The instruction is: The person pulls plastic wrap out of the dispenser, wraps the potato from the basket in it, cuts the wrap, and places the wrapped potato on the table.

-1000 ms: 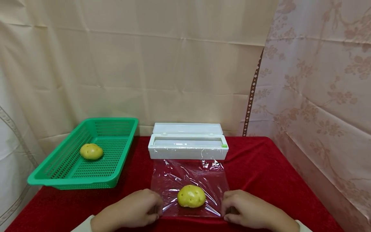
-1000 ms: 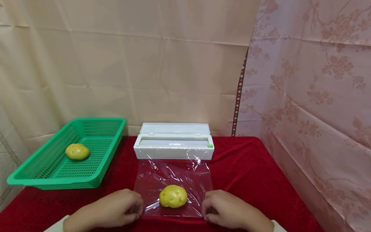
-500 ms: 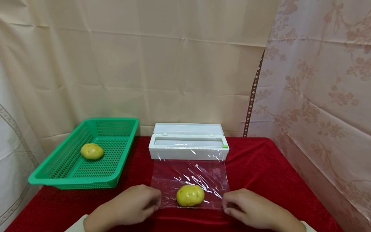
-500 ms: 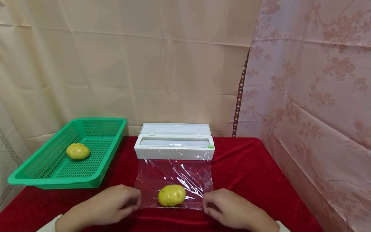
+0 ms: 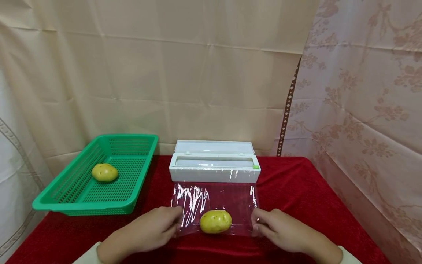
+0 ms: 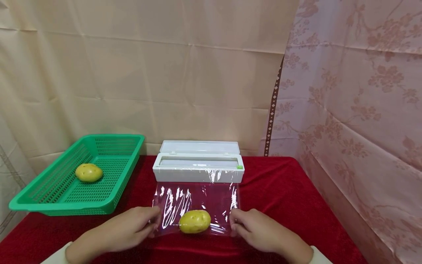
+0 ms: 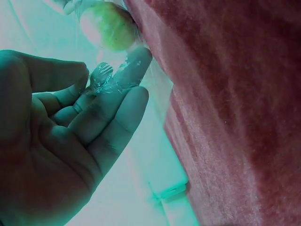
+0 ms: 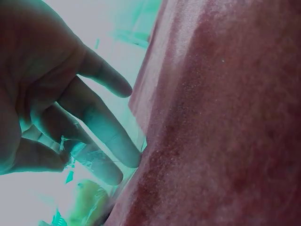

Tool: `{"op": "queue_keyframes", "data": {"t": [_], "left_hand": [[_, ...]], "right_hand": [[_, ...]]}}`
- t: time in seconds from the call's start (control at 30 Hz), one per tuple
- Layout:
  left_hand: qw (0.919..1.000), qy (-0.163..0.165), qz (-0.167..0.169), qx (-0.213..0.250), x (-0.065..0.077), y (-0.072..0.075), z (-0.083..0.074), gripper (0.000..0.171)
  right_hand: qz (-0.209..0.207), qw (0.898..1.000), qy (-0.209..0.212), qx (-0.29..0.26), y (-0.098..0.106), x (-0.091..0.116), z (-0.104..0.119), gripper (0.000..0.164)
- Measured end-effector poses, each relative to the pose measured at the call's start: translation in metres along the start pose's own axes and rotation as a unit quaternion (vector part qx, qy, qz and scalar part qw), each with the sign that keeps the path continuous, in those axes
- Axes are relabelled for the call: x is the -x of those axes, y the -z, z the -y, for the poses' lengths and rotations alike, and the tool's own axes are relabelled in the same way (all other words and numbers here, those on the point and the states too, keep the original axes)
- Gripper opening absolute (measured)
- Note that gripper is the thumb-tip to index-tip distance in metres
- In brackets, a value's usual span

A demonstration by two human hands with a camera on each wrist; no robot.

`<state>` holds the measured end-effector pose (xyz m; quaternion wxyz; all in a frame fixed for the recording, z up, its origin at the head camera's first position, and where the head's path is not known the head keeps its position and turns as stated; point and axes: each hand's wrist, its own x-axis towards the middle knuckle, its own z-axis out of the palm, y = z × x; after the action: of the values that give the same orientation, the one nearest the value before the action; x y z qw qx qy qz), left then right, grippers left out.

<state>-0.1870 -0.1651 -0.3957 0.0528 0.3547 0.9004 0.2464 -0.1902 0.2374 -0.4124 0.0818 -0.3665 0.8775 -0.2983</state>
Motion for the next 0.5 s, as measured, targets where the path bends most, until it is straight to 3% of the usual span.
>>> {"op": "queue_keyframes", "data": {"t": [0.27, 0.5], "left_hand": [[0.9979, 0.018, -0.001, 0.062, -0.004, -0.005, 0.007, 0.016], [0.9938, 0.053, 0.003, 0.097, -0.011, -0.008, 0.011, 0.013]], "right_hand": [[0.001, 0.996, -0.045, -0.075, 0.0, -0.01, -0.006, 0.012], [-0.015, 0.993, -0.089, -0.071, -0.003, -0.019, -0.007, 0.009]]}}
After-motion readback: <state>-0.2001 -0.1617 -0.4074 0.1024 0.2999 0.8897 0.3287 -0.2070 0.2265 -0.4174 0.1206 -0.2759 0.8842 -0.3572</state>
